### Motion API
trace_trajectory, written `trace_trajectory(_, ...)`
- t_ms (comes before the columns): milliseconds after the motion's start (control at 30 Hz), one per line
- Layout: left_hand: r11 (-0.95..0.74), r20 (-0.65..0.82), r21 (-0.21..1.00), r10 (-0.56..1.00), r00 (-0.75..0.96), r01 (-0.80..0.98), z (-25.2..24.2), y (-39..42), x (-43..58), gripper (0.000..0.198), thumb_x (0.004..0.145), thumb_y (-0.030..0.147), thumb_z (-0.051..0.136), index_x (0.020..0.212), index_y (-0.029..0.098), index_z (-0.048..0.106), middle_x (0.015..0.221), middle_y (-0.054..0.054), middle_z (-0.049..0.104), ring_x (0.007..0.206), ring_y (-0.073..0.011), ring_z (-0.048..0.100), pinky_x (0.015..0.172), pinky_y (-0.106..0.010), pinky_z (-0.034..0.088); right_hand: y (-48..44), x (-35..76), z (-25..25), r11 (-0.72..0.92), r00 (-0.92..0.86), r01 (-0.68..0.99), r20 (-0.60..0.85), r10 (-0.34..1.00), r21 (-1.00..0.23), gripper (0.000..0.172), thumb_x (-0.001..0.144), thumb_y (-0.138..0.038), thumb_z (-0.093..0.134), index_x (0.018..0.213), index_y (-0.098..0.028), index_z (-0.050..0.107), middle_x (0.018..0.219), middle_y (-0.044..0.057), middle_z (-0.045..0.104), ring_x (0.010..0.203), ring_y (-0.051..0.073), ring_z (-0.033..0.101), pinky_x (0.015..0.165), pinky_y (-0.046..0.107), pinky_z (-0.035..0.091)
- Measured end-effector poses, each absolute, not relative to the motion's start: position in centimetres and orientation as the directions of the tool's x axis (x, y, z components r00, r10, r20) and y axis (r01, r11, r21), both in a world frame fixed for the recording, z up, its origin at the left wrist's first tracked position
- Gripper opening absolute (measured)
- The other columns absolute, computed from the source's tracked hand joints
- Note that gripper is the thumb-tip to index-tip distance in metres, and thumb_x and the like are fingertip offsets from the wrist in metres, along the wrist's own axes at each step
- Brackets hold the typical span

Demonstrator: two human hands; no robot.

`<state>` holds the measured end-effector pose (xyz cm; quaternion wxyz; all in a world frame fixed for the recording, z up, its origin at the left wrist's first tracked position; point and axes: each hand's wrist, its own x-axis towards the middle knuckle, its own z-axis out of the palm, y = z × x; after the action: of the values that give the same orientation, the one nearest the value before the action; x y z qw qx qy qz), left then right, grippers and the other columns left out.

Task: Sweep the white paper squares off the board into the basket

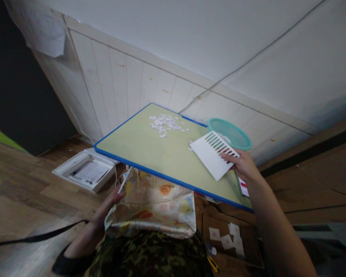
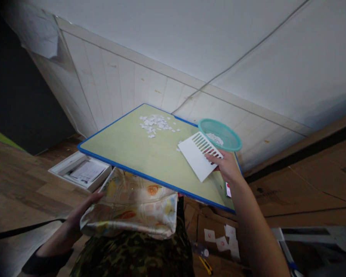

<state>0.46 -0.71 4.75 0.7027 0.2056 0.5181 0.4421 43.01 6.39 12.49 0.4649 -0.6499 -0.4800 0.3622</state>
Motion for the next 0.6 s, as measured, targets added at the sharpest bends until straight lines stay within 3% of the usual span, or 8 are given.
trace_trajectory(167,0.567,-0.566,0.683,0.809,0.159,-0.46,5.5,-0.7,1.0,0.059,0.077,0.033,0.067,0.134,0.024,0.056,0.12,-0.005,0.072,0.116,-0.0307,0.061,0.089,-0.036,0.055,6.4,43.8,12.7,-0.13,0.295,0.345,-0.024,0.955,-0.93,0.042,0.057,-0.042,0.082,0.089,-0.017,0.07,0.07,0.004,0.07,0.055,0.02,0.06,0.046,0.03,0.046)
trace_trajectory(433,0.608,-0.604,0.669,0.78,0.164,-0.427,4.7,-0.6,0.7,0.065,0.08,0.037,0.064,0.142,0.025,0.046,0.127,-0.002,0.069,0.118,-0.0278,0.06,0.088,-0.031,0.055,5.6,44.3,12.7,-0.135,0.273,0.359,-0.035,0.961,-0.923,0.036,0.058,-0.041,0.082,0.082,-0.017,0.07,0.065,0.003,0.068,0.054,0.019,0.06,0.046,0.028,0.044)
trace_trajectory(600,0.586,-0.576,0.692,0.8,0.166,-0.421,4.9,-0.8,0.4,0.061,0.079,0.038,0.066,0.137,0.028,0.052,0.132,0.001,0.065,0.126,-0.0259,0.053,0.095,-0.031,0.051,5.5,44.6,13.4,-0.102,0.318,0.379,0.026,0.948,-0.92,0.038,0.059,-0.041,0.08,0.086,-0.016,0.069,0.064,0.003,0.067,0.052,0.018,0.059,0.045,0.028,0.043)
